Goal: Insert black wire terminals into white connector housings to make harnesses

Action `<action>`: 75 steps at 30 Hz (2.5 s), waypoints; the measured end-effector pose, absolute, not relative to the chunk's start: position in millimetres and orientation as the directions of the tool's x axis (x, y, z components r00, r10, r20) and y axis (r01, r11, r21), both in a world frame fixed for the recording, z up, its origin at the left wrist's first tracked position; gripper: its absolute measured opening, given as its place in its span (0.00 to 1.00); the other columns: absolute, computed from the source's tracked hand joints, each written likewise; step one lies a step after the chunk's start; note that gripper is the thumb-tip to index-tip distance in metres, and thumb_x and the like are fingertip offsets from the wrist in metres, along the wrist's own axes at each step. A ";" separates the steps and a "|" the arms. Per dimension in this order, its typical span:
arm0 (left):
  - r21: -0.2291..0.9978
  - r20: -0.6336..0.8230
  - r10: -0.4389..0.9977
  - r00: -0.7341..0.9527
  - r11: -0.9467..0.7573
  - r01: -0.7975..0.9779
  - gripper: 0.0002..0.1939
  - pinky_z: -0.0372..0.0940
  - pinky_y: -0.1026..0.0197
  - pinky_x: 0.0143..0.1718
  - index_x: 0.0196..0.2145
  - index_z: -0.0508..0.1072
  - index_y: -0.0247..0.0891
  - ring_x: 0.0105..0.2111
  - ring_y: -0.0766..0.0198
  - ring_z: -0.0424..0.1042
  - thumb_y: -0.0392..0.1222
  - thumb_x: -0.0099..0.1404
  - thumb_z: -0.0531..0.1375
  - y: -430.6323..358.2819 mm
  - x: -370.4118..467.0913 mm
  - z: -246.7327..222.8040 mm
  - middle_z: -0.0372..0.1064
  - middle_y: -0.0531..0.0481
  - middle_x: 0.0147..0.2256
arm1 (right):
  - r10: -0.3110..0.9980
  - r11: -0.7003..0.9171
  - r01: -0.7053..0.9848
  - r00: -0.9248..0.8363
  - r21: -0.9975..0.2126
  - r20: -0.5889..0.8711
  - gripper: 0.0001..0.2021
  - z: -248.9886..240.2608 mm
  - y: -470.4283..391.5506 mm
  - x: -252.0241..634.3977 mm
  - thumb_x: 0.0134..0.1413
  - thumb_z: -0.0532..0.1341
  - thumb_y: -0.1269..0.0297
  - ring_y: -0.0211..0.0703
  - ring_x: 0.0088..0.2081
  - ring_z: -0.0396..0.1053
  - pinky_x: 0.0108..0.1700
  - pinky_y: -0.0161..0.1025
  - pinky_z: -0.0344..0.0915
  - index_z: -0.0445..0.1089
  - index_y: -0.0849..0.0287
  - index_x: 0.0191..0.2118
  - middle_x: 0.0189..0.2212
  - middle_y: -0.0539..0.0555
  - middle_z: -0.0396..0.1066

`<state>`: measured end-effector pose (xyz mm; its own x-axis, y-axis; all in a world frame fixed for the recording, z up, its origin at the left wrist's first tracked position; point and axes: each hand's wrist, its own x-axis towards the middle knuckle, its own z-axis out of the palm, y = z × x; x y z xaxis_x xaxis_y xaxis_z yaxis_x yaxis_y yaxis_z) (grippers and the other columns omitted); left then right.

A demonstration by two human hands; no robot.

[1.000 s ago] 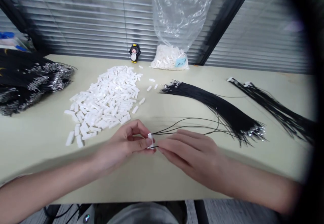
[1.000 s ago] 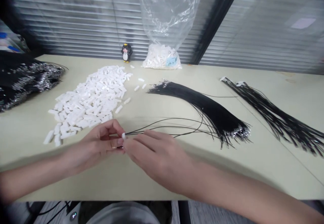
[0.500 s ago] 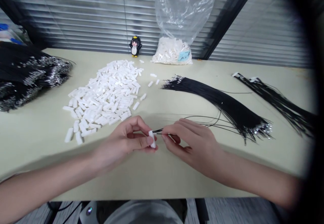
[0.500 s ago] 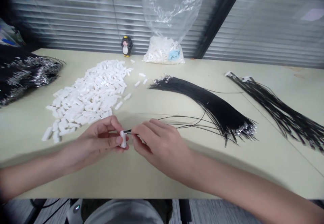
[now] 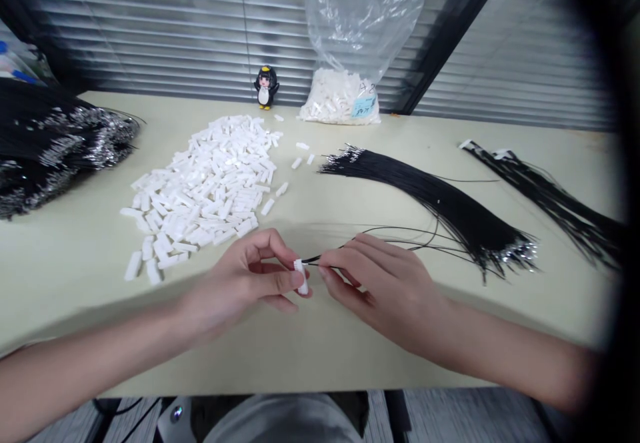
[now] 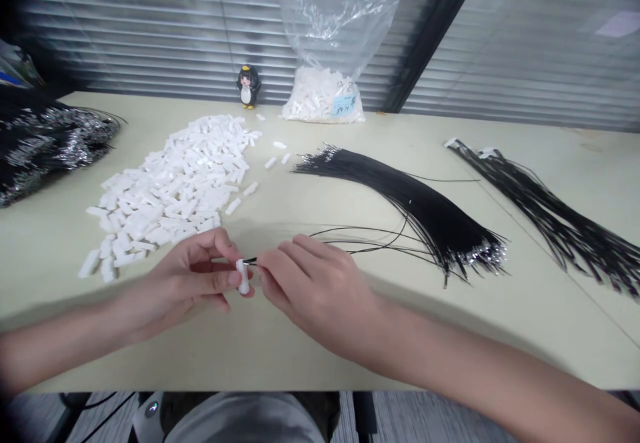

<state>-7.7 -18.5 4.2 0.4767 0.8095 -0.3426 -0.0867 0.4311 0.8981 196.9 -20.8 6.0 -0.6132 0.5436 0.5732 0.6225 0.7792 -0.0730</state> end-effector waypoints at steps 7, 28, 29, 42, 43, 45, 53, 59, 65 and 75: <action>0.913 -0.351 0.820 0.452 0.407 -0.030 0.13 0.67 0.70 0.25 0.29 0.66 0.33 0.29 0.65 0.74 0.39 0.54 0.67 -18.8 -8.7 -2.6 0.72 0.49 0.26 | 0.477 0.809 0.587 -0.689 0.033 0.546 0.05 -4.7 -22.6 197.4 0.50 0.58 0.75 0.34 0.29 0.58 0.36 0.35 0.56 0.66 0.63 0.35 0.25 0.49 0.65; 0.922 -0.319 0.838 0.442 0.383 -0.059 0.13 0.66 0.68 0.31 0.33 0.64 0.35 0.33 0.67 0.71 0.41 0.57 0.65 -16.2 -4.5 0.6 0.71 0.49 0.31 | 0.765 0.605 0.779 -0.512 -0.163 0.392 0.11 -29.1 159.8 226.9 0.55 0.56 0.64 0.41 0.44 0.59 0.48 0.41 0.51 0.72 0.58 0.41 0.38 0.56 0.69; 0.922 -0.318 0.839 0.442 0.382 -0.061 0.13 0.66 0.68 0.31 0.33 0.64 0.35 0.33 0.67 0.71 0.42 0.57 0.65 -16.3 -4.5 0.5 0.71 0.49 0.30 | 0.757 0.616 0.774 -0.530 -0.145 0.382 0.11 -28.2 161.5 226.0 0.55 0.55 0.64 0.41 0.44 0.59 0.48 0.40 0.51 0.72 0.57 0.41 0.38 0.55 0.69; 0.922 -0.314 0.841 0.441 0.381 -0.068 0.12 0.66 0.68 0.31 0.33 0.65 0.35 0.32 0.67 0.70 0.41 0.57 0.65 -17.1 -5.2 -0.5 0.71 0.48 0.30 | 0.651 0.709 0.705 -0.672 0.033 0.354 0.14 -26.0 159.0 211.3 0.58 0.45 0.70 0.50 0.51 0.53 0.53 0.47 0.47 0.66 0.66 0.40 0.44 0.64 0.62; 0.922 -0.316 0.839 0.442 0.381 -0.063 0.12 0.66 0.68 0.31 0.33 0.64 0.35 0.32 0.67 0.70 0.41 0.57 0.65 -17.3 -5.2 -0.3 0.71 0.49 0.30 | 0.650 0.710 0.704 -0.665 0.021 0.368 0.13 -24.6 157.1 209.8 0.58 0.45 0.70 0.50 0.51 0.53 0.53 0.47 0.47 0.65 0.66 0.40 0.45 0.64 0.62; 0.922 -0.322 0.836 0.444 0.384 -0.054 0.12 0.66 0.68 0.31 0.33 0.64 0.36 0.32 0.68 0.70 0.41 0.57 0.65 -17.9 -5.3 0.3 0.71 0.49 0.30 | 0.654 0.704 0.710 -0.636 -0.023 0.410 0.11 -19.4 152.4 206.1 0.58 0.46 0.68 0.49 0.50 0.54 0.52 0.46 0.49 0.64 0.65 0.39 0.44 0.62 0.62; 0.917 -0.334 0.838 0.432 0.395 -0.058 0.12 0.65 0.69 0.31 0.33 0.65 0.35 0.33 0.67 0.71 0.41 0.57 0.65 -18.0 -5.7 1.5 0.71 0.49 0.31 | 0.727 0.665 0.657 -0.458 -0.356 0.513 0.14 14.1 126.1 197.8 0.65 0.35 0.61 0.29 0.27 0.60 0.33 0.31 0.59 0.50 0.59 0.47 0.27 0.49 0.61; 0.903 -0.335 0.840 0.426 0.415 -0.109 0.11 0.66 0.68 0.32 0.33 0.65 0.35 0.34 0.65 0.72 0.39 0.57 0.65 -15.4 -5.1 0.4 0.71 0.50 0.31 | 0.750 0.654 0.596 -0.430 -0.466 0.502 0.09 37.9 49.6 199.6 0.62 0.43 0.69 0.27 0.25 0.59 0.29 0.28 0.56 0.51 0.56 0.46 0.26 0.46 0.62; 0.871 -0.349 0.831 0.433 0.458 -0.178 0.11 0.66 0.70 0.31 0.33 0.65 0.35 0.33 0.68 0.73 0.35 0.57 0.65 -16.3 -6.2 -0.3 0.68 0.53 0.30 | 0.638 0.766 0.551 -0.590 -0.330 0.496 0.01 26.7 -25.8 195.2 0.57 0.54 0.70 0.26 0.29 0.61 0.32 0.27 0.57 0.61 0.58 0.36 0.28 0.46 0.65; 0.856 -0.296 0.787 0.542 0.470 -0.214 0.09 0.66 0.74 0.26 0.34 0.64 0.36 0.31 0.69 0.73 0.34 0.59 0.63 -17.9 -10.6 -0.4 0.71 0.53 0.29 | 0.653 0.732 0.630 -0.541 -0.258 0.530 0.01 10.4 -22.3 198.9 0.55 0.56 0.70 0.30 0.30 0.58 0.33 0.31 0.54 0.62 0.59 0.33 0.26 0.47 0.64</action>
<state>-10.6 -17.9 -0.4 0.5420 0.7865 -0.2959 -0.2144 0.4699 0.8563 198.9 -22.3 10.4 -0.5414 0.6526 0.5300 0.6303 0.7323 -0.2579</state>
